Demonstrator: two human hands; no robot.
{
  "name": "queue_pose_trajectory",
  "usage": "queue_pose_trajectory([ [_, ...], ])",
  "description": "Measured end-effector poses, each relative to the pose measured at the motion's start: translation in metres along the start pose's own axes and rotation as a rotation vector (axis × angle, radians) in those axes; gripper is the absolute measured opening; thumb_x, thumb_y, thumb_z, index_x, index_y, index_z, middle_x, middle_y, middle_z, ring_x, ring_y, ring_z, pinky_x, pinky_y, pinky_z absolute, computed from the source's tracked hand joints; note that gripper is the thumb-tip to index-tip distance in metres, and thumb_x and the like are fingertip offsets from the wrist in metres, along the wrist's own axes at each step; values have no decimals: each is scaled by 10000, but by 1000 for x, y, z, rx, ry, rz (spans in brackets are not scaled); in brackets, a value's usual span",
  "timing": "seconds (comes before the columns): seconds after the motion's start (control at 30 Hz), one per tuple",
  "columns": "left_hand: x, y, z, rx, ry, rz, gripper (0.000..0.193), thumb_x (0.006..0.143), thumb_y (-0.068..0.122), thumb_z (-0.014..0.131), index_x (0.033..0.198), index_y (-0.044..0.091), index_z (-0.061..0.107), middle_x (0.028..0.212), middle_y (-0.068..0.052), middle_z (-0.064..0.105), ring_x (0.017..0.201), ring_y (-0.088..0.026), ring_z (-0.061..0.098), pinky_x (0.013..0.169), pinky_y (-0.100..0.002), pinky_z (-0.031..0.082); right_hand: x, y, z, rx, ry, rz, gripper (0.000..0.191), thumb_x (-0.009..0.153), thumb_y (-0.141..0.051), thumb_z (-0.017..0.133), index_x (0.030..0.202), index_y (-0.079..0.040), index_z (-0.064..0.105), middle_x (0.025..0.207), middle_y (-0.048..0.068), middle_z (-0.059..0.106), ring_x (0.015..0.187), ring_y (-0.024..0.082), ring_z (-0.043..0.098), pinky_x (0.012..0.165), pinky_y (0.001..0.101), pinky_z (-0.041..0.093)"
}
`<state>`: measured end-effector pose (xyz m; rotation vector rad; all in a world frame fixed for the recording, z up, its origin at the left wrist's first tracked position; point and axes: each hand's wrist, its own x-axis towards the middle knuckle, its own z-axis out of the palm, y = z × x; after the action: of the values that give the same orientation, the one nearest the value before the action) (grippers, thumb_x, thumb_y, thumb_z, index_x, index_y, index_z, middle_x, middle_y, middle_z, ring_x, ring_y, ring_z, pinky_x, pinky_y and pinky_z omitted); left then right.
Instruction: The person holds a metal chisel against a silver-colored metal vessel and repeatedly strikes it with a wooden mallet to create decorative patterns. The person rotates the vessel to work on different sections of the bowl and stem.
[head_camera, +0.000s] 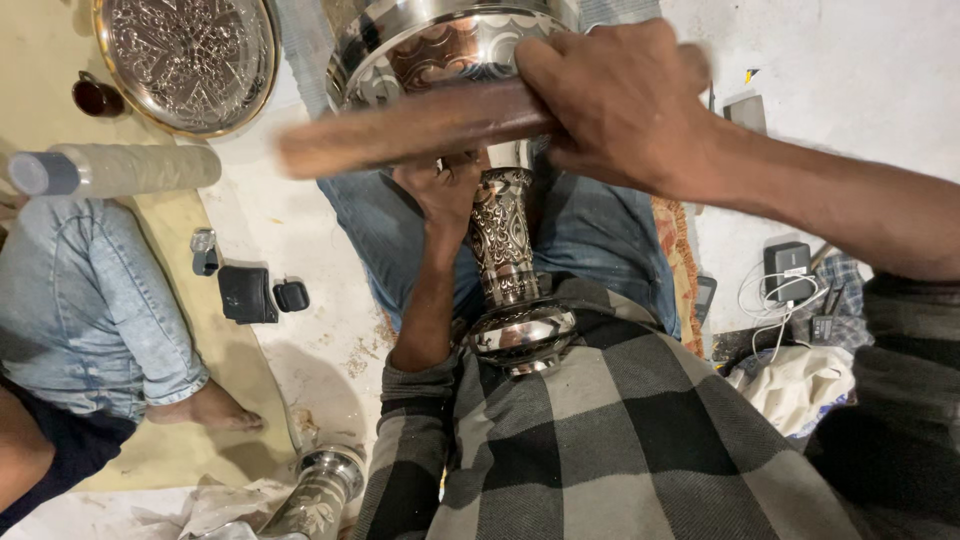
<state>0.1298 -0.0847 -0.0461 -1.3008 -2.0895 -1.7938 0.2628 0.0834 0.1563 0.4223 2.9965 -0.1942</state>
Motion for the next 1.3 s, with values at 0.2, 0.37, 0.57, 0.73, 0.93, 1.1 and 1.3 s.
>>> queue_pose_trajectory([
  [0.2, 7, 3, 1, 104, -23, 46, 102, 780, 13, 772, 830, 11, 683, 644, -45, 633, 518, -142, 571, 535, -320, 501, -8, 5, 5, 141, 99, -36, 428, 722, -213, 814, 1011, -58, 539, 787, 95, 649, 682, 318, 674, 547, 450, 483],
  [0.37, 12, 6, 1, 126, -50, 81, 101, 793, -23, 762, 843, -10, 675, 618, -78, 587, 507, -187, 551, 541, -339, 498, -11, 9, 21, 174, 261, -95, 447, 715, -226, 815, 998, -50, 517, 838, 113, 637, 699, 327, 659, 588, 455, 491],
  [0.57, 12, 0, -1, 124, -118, 61, 118, 788, -17, 768, 807, 10, 654, 612, -69, 607, 509, -171, 594, 524, -332, 498, -13, 13, 35, 223, 169, -46, 432, 733, -220, 813, 989, -59, 504, 779, 86, 593, 639, 287, 612, 572, 442, 469],
  [0.73, 4, -10, 0, 156, -122, 98, 102, 765, -35, 740, 800, 11, 656, 637, -73, 619, 534, -182, 592, 546, -346, 521, -15, 9, 43, 165, 149, -5, 503, 721, -284, 837, 1006, -41, 502, 823, 114, 612, 626, 299, 624, 513, 445, 458],
  [0.93, 13, -11, 4, 181, -52, 129, 141, 788, -43, 752, 748, 61, 665, 595, -23, 655, 459, -145, 580, 484, -300, 518, -27, 11, 48, 334, 199, 64, 413, 670, -172, 798, 945, -23, 528, 774, 149, 606, 651, 375, 629, 560, 483, 457],
  [1.1, 21, 12, 0, 107, -115, -35, 231, 809, -106, 560, 1016, -41, 638, 877, -145, 743, 651, -220, 721, 593, -346, 574, -21, 15, 50, 538, 263, 143, 358, 626, -96, 744, 949, -5, 618, 739, 188, 638, 656, 410, 631, 615, 494, 469],
  [1.3, 27, 26, 3, 164, -54, 21, 376, 789, -132, 523, 1135, -73, 660, 959, -192, 731, 767, -293, 762, 657, -368, 609, -13, 12, 38, 566, 369, 83, 383, 689, -122, 769, 1033, -24, 632, 809, 178, 651, 731, 403, 653, 650, 479, 493],
])
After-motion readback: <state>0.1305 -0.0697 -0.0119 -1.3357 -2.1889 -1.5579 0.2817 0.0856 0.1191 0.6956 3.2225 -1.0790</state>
